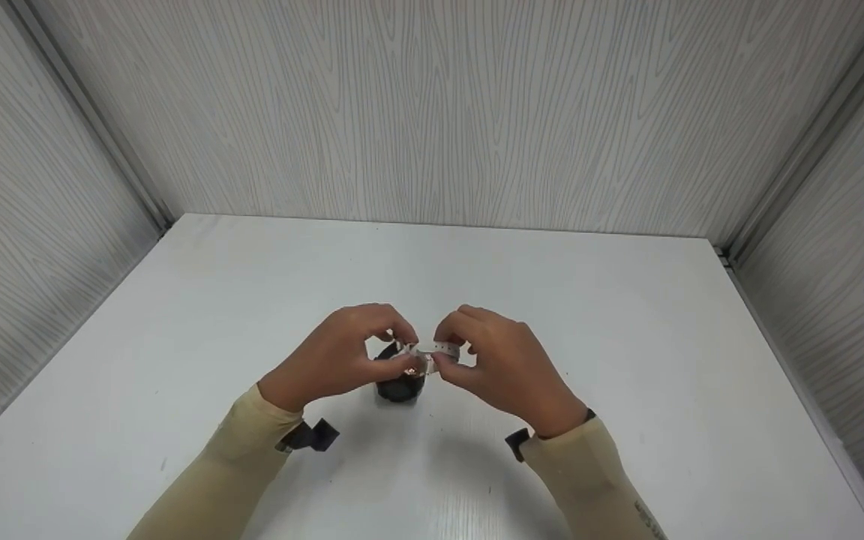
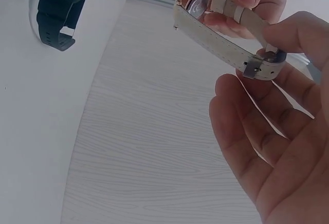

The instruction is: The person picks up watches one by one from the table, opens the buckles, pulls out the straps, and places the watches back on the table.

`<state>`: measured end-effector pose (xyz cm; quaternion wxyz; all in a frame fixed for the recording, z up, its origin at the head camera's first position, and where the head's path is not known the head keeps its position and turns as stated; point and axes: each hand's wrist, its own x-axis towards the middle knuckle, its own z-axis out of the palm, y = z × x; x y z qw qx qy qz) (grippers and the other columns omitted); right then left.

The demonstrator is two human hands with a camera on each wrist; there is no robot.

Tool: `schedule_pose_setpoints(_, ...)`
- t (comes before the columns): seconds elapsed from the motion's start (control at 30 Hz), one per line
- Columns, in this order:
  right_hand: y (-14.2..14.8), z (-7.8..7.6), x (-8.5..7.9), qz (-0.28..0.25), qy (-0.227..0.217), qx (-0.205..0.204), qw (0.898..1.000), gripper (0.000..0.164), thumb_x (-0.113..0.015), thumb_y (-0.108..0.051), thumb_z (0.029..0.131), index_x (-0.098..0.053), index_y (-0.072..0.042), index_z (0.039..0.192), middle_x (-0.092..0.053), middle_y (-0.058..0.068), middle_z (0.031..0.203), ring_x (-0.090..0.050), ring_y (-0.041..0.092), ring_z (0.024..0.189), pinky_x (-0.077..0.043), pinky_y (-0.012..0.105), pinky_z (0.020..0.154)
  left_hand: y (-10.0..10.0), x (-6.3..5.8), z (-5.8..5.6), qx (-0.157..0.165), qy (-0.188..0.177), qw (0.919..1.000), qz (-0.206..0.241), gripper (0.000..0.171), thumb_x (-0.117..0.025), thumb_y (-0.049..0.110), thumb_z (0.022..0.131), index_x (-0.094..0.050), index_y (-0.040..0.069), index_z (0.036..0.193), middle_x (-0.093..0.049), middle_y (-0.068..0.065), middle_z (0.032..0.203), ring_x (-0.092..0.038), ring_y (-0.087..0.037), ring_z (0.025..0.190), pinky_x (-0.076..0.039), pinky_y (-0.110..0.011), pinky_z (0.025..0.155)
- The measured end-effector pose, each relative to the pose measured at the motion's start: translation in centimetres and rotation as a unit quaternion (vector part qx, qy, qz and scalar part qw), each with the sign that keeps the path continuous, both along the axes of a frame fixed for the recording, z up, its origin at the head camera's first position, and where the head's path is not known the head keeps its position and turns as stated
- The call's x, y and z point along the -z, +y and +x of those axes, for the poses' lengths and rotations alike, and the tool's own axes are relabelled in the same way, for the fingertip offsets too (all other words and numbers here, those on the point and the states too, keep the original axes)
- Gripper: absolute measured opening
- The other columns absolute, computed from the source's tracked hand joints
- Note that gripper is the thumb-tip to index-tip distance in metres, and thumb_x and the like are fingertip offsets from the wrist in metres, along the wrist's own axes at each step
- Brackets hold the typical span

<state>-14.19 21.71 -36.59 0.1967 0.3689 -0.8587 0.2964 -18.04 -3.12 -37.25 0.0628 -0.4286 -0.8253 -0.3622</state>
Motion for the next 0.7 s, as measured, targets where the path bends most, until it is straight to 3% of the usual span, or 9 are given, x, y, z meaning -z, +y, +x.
schedule_pose_setpoints(0.17,-0.03,0.05,-0.10,-0.002,0.000,-0.002,1.000,0.027,-0.077,0.003,0.084,-0.067,-0.018,0.098,-0.067,-0.011,0.093,-0.062,0.003,0.081,-0.056,0.025,0.071,0.25,0.03,0.20,0.000,0.047,0.9989,-0.009,0.022,-0.076,0.028,0.094,-0.075,0.012,0.110,-0.074,0.003,0.104,-0.066,-0.007,0.095,-0.054,-0.022,0.082)
schedule_pose_setpoints(0.33,-0.14,0.07,-0.21,0.004,-0.006,0.007,1.000,0.024,-0.080,-0.001,0.086,-0.067,-0.018,0.098,-0.067,-0.014,0.093,-0.062,0.002,0.082,-0.056,0.025,0.072,0.43,-0.01,0.22,0.002,0.081,0.9966,-0.014,0.016,-0.078,0.026,0.094,-0.076,0.014,0.103,-0.073,0.006,0.097,-0.065,-0.007,0.090,-0.051,-0.016,0.079)
schedule_pose_setpoints(0.5,-0.09,0.18,-0.31,0.006,-0.007,0.018,1.000,0.024,-0.082,-0.004,0.086,-0.067,-0.018,0.097,-0.064,-0.018,0.093,-0.061,0.001,0.082,-0.056,0.024,0.072,0.40,-0.10,0.20,0.001,0.075,0.9970,-0.019,0.012,-0.078,0.023,0.093,-0.076,0.014,0.100,-0.073,0.007,0.095,-0.064,-0.008,0.090,-0.052,-0.017,0.079)
schedule_pose_setpoints(0.7,0.14,0.30,-0.53,0.006,-0.005,0.026,1.000,0.025,-0.080,-0.001,0.086,-0.067,-0.018,0.097,-0.065,-0.016,0.094,-0.061,0.001,0.082,-0.057,0.026,0.071,0.45,-0.17,0.18,-0.001,0.055,0.9983,-0.017,0.008,-0.076,0.020,0.093,-0.076,0.014,0.099,-0.072,0.006,0.095,-0.064,-0.008,0.089,-0.056,-0.021,0.080)
